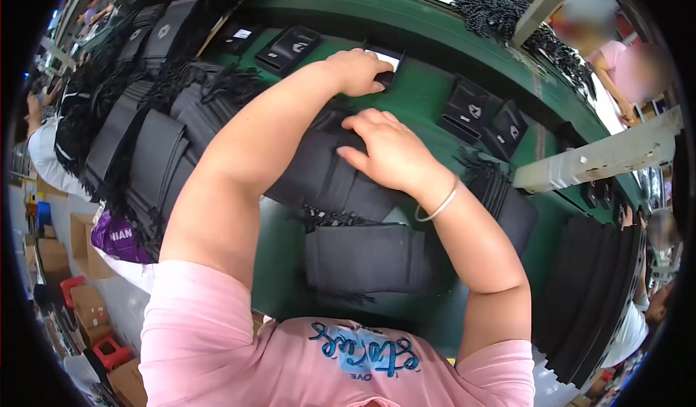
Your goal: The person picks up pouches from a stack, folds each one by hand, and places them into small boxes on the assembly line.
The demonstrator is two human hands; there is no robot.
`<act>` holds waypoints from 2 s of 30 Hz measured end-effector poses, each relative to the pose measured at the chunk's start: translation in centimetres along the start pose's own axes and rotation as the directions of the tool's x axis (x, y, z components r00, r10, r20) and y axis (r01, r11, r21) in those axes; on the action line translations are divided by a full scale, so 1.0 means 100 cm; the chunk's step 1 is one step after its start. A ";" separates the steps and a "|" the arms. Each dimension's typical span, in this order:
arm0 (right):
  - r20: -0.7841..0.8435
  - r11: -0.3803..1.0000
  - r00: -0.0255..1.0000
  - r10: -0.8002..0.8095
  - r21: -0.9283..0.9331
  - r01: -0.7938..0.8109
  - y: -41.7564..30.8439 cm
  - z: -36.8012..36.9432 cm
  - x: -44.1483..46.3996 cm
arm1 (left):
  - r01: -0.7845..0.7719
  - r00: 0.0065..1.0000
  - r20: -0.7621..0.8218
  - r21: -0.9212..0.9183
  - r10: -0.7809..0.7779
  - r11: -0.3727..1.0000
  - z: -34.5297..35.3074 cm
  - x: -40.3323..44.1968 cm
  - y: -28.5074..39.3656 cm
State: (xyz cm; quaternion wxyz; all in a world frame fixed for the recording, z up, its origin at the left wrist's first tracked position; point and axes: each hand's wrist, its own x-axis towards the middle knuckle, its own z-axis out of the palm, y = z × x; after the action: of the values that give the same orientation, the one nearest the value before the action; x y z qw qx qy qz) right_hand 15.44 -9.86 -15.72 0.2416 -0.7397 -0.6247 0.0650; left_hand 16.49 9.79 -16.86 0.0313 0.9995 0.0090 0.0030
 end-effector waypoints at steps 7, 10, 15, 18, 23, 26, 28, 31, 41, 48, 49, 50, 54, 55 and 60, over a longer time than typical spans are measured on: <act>-0.083 0.999 0.995 -0.048 0.016 0.049 -0.029 0.041 0.053 | 0.007 0.971 -0.229 -0.288 -0.075 0.958 -0.030 -0.043 -0.037; -0.071 0.999 0.997 -0.016 0.038 0.019 -0.034 0.029 0.055 | 0.018 0.938 -0.327 -0.298 -0.120 0.954 -0.070 -0.071 -0.028; -0.139 0.984 0.990 -0.034 0.170 0.057 -0.027 -0.013 0.040 | 0.158 0.940 -0.203 -0.453 -0.274 0.878 -0.108 -0.135 -0.002; 0.059 0.884 0.993 0.104 0.452 -0.119 -0.011 -0.042 0.022 | 0.063 0.923 -0.191 -0.781 -0.333 0.622 -0.090 -0.157 0.012; 0.124 0.770 0.947 0.296 0.556 -0.313 0.009 -0.048 -0.005 | 0.331 0.944 0.209 -0.556 -0.257 0.763 -0.092 -0.154 0.060; 0.080 0.346 0.891 0.448 0.903 -0.255 -0.010 -0.043 -0.011 | 0.081 0.963 -0.206 -0.390 -0.172 0.917 -0.062 -0.151 0.111; 0.070 0.186 0.862 0.502 0.965 -0.187 -0.009 -0.048 -0.015 | -0.070 0.852 -0.517 -0.278 -0.088 0.958 -0.049 -0.144 0.115; 0.232 -0.054 0.917 0.324 0.972 -0.227 0.006 -0.060 -0.026 | -0.064 0.928 -0.350 -0.495 -0.132 0.867 -0.048 -0.134 0.107; 0.070 0.557 0.851 0.520 0.728 -0.400 0.013 -0.086 -0.047 | -0.267 0.918 -0.307 -0.947 -0.251 0.180 -0.030 -0.101 0.109; 0.076 0.725 0.879 0.470 0.535 -0.434 0.022 -0.102 -0.056 | -0.166 0.957 -0.245 -0.902 -0.155 0.399 -0.047 -0.079 0.099; -0.022 0.828 0.914 0.405 0.433 -0.356 0.029 -0.104 -0.055 | -0.147 0.955 -0.237 -0.901 -0.177 0.409 -0.045 -0.071 0.097; -0.110 0.908 0.940 0.323 0.315 -0.275 0.037 -0.105 -0.052 | -0.129 0.953 -0.229 -0.899 -0.198 0.418 -0.044 -0.062 0.095; -0.462 0.982 0.886 -0.039 -0.182 -0.052 0.075 -0.116 -0.023 | -0.209 0.867 -0.434 -0.762 -0.244 0.614 -0.051 -0.006 0.085; -0.461 0.981 0.887 -0.037 -0.187 -0.057 0.083 -0.114 -0.017 | -0.215 0.867 -0.437 -0.763 -0.241 0.609 -0.053 0.008 0.084; -0.397 0.904 0.812 0.429 0.192 -0.383 0.122 -0.097 0.001 | -0.027 0.946 -0.164 -0.900 -0.280 0.435 -0.022 0.060 0.067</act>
State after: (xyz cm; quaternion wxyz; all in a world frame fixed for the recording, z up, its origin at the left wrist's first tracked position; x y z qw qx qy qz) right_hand 30.23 -13.70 -12.57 0.3915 -0.8383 -0.3791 -0.0176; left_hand 22.55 3.37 -14.23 0.5507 0.8165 0.0862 0.1505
